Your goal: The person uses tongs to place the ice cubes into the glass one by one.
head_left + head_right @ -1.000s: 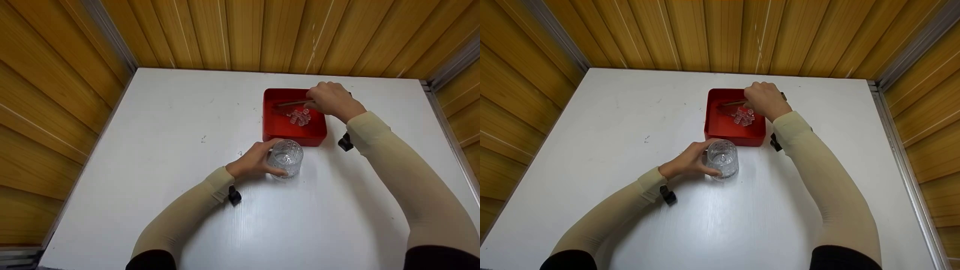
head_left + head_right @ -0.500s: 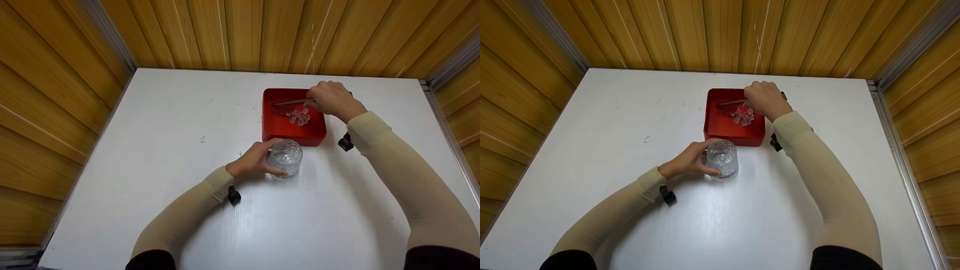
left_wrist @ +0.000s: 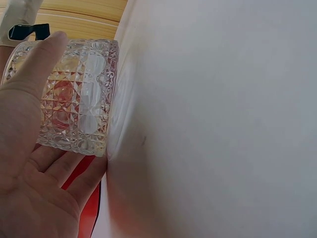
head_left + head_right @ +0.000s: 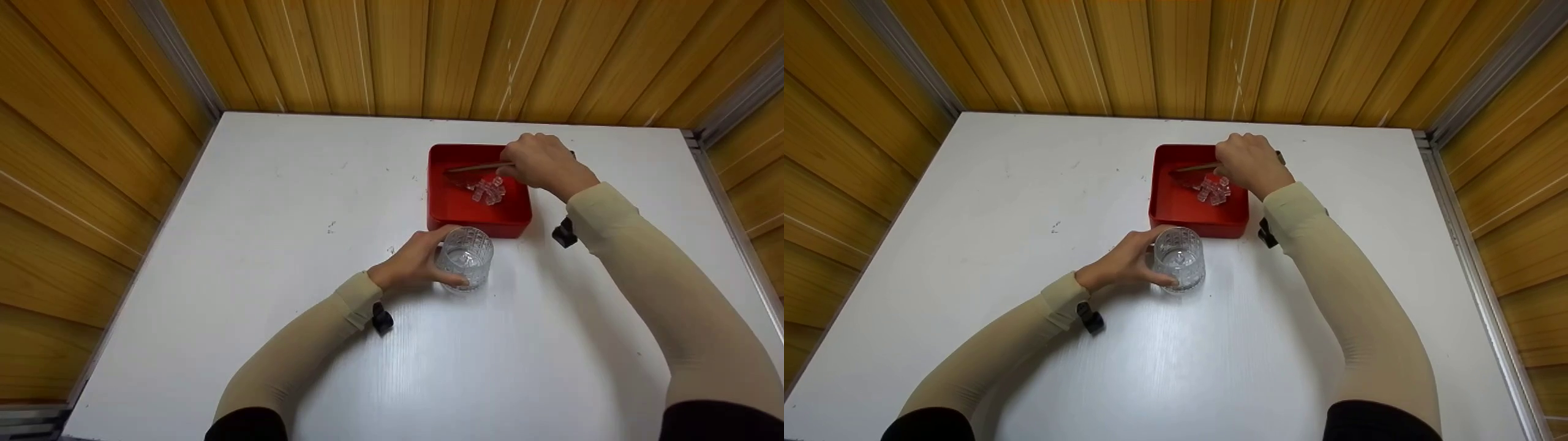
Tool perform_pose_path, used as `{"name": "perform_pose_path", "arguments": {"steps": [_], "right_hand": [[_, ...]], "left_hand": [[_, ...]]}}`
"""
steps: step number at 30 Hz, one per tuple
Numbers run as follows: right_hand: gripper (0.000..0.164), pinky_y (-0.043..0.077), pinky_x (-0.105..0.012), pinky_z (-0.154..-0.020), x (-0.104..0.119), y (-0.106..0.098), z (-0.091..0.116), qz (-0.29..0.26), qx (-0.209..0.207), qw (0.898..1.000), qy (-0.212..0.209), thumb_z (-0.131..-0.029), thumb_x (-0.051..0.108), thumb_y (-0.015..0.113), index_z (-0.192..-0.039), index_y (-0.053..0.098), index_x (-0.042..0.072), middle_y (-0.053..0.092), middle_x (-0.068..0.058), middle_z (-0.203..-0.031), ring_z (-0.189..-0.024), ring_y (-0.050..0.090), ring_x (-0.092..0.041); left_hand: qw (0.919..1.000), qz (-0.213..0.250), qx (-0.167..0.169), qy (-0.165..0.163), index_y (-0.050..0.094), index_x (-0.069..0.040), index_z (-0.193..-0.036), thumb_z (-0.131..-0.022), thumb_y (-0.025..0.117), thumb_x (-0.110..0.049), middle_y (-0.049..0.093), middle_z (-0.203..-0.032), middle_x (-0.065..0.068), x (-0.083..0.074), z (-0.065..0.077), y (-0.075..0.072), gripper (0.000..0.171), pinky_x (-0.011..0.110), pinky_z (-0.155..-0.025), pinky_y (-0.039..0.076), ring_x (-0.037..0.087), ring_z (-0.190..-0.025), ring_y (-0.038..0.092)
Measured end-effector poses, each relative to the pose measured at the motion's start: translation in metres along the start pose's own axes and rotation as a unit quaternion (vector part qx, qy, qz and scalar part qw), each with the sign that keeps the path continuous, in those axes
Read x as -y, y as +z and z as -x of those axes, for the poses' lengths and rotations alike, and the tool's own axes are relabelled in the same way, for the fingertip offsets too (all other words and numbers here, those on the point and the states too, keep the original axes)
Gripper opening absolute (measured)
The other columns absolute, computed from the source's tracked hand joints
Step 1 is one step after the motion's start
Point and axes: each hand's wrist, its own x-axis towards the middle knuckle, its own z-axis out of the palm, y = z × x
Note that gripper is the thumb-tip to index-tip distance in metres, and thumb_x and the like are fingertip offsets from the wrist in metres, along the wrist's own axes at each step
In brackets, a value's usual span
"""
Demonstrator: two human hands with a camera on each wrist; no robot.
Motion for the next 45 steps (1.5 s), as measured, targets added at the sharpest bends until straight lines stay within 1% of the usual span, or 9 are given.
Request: {"name": "perform_pose_path", "arguments": {"steps": [5, 13, 20, 22, 26, 32, 35, 40, 45], "right_hand": [[0.019, 0.05, -0.037, -0.058, -0.001, 0.0, 0.002, -0.002, 0.0, 1.0, 0.004, -0.096, 0.019, 0.074, -0.104, 0.079, 0.003, 0.072, -0.009, -0.077, -0.064, 0.057, -0.022], [0.019, 0.053, -0.038, -0.061, -0.005, -0.004, 0.008, -0.025, 0.004, 1.0, 0.011, -0.098, 0.021, 0.072, -0.104, 0.079, 0.005, 0.074, -0.009, -0.08, -0.066, 0.059, -0.023], [0.021, 0.055, -0.038, -0.062, -0.005, -0.007, 0.017, -0.033, -0.016, 0.999, 0.008, -0.096, 0.02, 0.074, -0.107, 0.079, 0.004, 0.076, -0.012, -0.086, -0.068, 0.062, -0.024], [0.022, 0.057, -0.038, -0.062, -0.004, -0.007, 0.019, -0.036, -0.016, 0.999, 0.009, -0.096, 0.02, 0.074, -0.109, 0.079, 0.004, 0.076, -0.013, -0.088, -0.069, 0.063, -0.024], [0.022, 0.055, -0.036, -0.061, -0.002, -0.007, 0.026, -0.041, -0.018, 0.999, 0.012, -0.096, 0.021, 0.074, -0.11, 0.079, 0.004, 0.076, -0.012, -0.089, -0.07, 0.062, -0.023], [0.019, 0.044, -0.034, -0.055, 0.001, -0.002, 0.037, -0.036, -0.051, 0.998, -0.012, -0.095, 0.022, 0.076, -0.103, 0.079, 0.005, 0.074, -0.008, -0.081, -0.063, 0.055, -0.021], [0.02, 0.044, -0.033, -0.056, 0.002, 0.001, 0.043, -0.042, -0.055, 0.998, -0.01, -0.094, 0.021, 0.077, -0.106, 0.079, 0.005, 0.074, -0.007, -0.082, -0.063, 0.055, -0.02], [0.017, 0.044, -0.033, -0.056, 0.005, 0.0, 0.053, -0.06, -0.058, 0.997, -0.001, -0.094, 0.019, 0.077, -0.105, 0.079, 0.006, 0.073, -0.005, -0.078, -0.064, 0.055, -0.021], [0.019, 0.049, -0.033, -0.059, 0.007, -0.001, 0.062, -0.07, -0.062, 0.996, 0.005, -0.094, 0.018, 0.077, -0.11, 0.079, 0.007, 0.076, -0.007, -0.085, -0.066, 0.057, -0.021]], "left_hand": [[1.0, -0.002, 0.0, 0.005, 0.053, -0.012, -0.144, -0.073, 0.095, -0.035, 0.069, -0.129, 0.005, 0.001, -0.001, 0.001, 0.086, 0.023, -0.102, 0.047, 0.015, -0.117, 0.064], [1.0, 0.001, -0.001, 0.007, 0.053, -0.012, -0.144, -0.073, 0.095, -0.036, 0.069, -0.129, 0.006, 0.001, -0.002, 0.001, 0.086, 0.025, -0.103, 0.047, 0.015, -0.118, 0.064], [1.0, 0.004, 0.0, -0.003, 0.052, -0.012, -0.145, -0.073, 0.095, -0.036, 0.07, -0.129, 0.005, 0.001, -0.002, 0.001, 0.087, 0.023, -0.102, 0.047, 0.013, -0.118, 0.064], [1.0, 0.004, 0.001, -0.005, 0.052, -0.012, -0.145, -0.073, 0.095, -0.036, 0.069, -0.129, 0.004, 0.001, -0.002, 0.0, 0.087, 0.022, -0.102, 0.047, 0.012, -0.118, 0.064], [1.0, 0.007, 0.002, -0.007, 0.053, -0.012, -0.144, -0.072, 0.095, -0.035, 0.069, -0.129, 0.004, 0.0, -0.001, 0.0, 0.087, 0.022, -0.102, 0.047, 0.012, -0.119, 0.064], [1.0, 0.007, 0.002, -0.002, 0.052, -0.011, -0.144, -0.073, 0.095, -0.035, 0.069, -0.13, 0.003, 0.002, -0.002, 0.002, 0.086, 0.021, -0.103, 0.046, 0.011, -0.118, 0.063], [1.0, 0.003, 0.003, -0.002, 0.052, -0.012, -0.144, -0.074, 0.095, -0.036, 0.069, -0.13, 0.002, 0.002, -0.002, 0.002, 0.086, 0.021, -0.103, 0.046, 0.009, -0.118, 0.062], [0.9999, 0.01, 0.006, -0.006, 0.052, -0.012, -0.145, -0.074, 0.095, -0.035, 0.068, -0.13, 0.002, 0.001, -0.001, 0.001, 0.086, 0.021, -0.103, 0.047, 0.009, -0.119, 0.062], [0.9998, 0.015, 0.007, -0.009, 0.052, -0.013, -0.145, -0.074, 0.094, -0.036, 0.068, -0.13, 0.002, 0.001, -0.001, 0.001, 0.086, 0.022, -0.103, 0.047, 0.01, -0.119, 0.062]]}}
